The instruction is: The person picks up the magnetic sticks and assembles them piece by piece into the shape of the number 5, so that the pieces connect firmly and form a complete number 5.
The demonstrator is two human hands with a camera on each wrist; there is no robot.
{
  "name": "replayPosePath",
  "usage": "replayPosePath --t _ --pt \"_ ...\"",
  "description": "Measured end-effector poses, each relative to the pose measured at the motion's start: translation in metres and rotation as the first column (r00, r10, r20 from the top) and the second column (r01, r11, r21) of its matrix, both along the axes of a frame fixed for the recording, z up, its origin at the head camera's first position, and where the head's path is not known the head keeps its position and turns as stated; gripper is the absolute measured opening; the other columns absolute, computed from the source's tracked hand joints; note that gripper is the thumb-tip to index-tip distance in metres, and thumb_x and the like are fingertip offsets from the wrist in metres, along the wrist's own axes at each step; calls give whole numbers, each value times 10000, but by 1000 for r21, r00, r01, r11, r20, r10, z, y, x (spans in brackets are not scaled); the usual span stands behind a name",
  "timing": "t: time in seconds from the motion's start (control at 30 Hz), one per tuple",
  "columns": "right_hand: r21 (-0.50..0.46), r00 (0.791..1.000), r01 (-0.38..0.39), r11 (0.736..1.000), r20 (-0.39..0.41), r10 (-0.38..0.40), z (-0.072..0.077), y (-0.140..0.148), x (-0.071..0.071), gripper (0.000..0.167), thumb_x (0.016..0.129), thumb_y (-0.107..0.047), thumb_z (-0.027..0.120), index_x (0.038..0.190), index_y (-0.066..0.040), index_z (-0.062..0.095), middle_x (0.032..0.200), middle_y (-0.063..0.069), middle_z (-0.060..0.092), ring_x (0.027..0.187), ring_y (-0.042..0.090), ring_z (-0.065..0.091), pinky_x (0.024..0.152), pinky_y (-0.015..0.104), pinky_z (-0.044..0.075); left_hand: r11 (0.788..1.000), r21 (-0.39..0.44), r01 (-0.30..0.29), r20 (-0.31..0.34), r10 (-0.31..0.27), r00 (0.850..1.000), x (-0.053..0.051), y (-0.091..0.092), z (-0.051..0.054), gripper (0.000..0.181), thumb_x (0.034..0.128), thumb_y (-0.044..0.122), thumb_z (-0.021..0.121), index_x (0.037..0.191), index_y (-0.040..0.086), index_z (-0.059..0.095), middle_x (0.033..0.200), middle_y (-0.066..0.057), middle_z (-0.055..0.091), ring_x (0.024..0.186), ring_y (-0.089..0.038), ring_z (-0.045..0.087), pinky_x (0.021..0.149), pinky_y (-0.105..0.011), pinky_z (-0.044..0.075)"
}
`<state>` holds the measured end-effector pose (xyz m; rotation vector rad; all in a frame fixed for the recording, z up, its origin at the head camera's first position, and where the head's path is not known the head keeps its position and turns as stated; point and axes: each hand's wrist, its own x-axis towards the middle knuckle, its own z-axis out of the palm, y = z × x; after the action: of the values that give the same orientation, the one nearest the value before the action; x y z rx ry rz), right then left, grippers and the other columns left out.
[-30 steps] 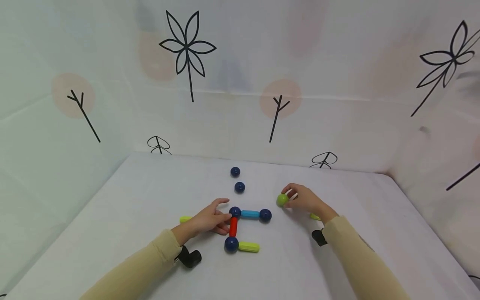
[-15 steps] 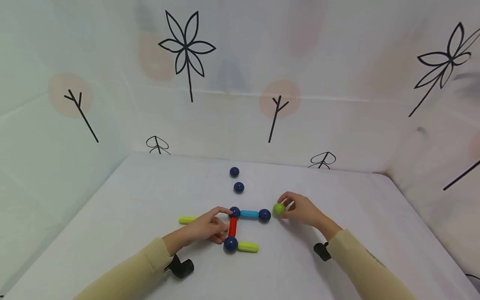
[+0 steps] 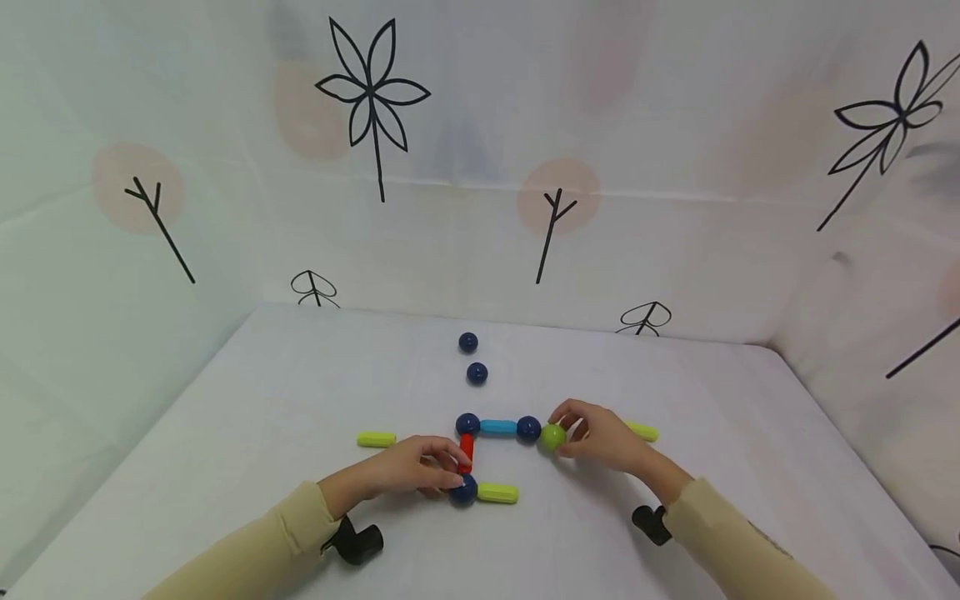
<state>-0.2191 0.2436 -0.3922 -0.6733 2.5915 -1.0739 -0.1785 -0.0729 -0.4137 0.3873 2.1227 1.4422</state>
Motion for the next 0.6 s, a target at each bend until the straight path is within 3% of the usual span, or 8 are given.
replayPosePath --t 0.37,0.6 --pt "-28 998 -54 998 27 55 -1 -4 16 322 827 -81 779 1107 -45 622 984 33 617 818 186 582 706 256 524 1000 -18 6 1 -6 1000 2 1 3 228 858 72 779 1079 99 729 943 -6 669 805 -142 621 704 -269 553" --pt "-69 990 -86 994 104 93 -6 -6 21 330 841 -63 767 1132 -36 615 1003 40 612 830 195 566 704 250 517 999 -38 3 -22 -4 1000 3 1 2 212 863 93 778 1070 110 735 964 -6 683 891 -145 623 734 -273 551"
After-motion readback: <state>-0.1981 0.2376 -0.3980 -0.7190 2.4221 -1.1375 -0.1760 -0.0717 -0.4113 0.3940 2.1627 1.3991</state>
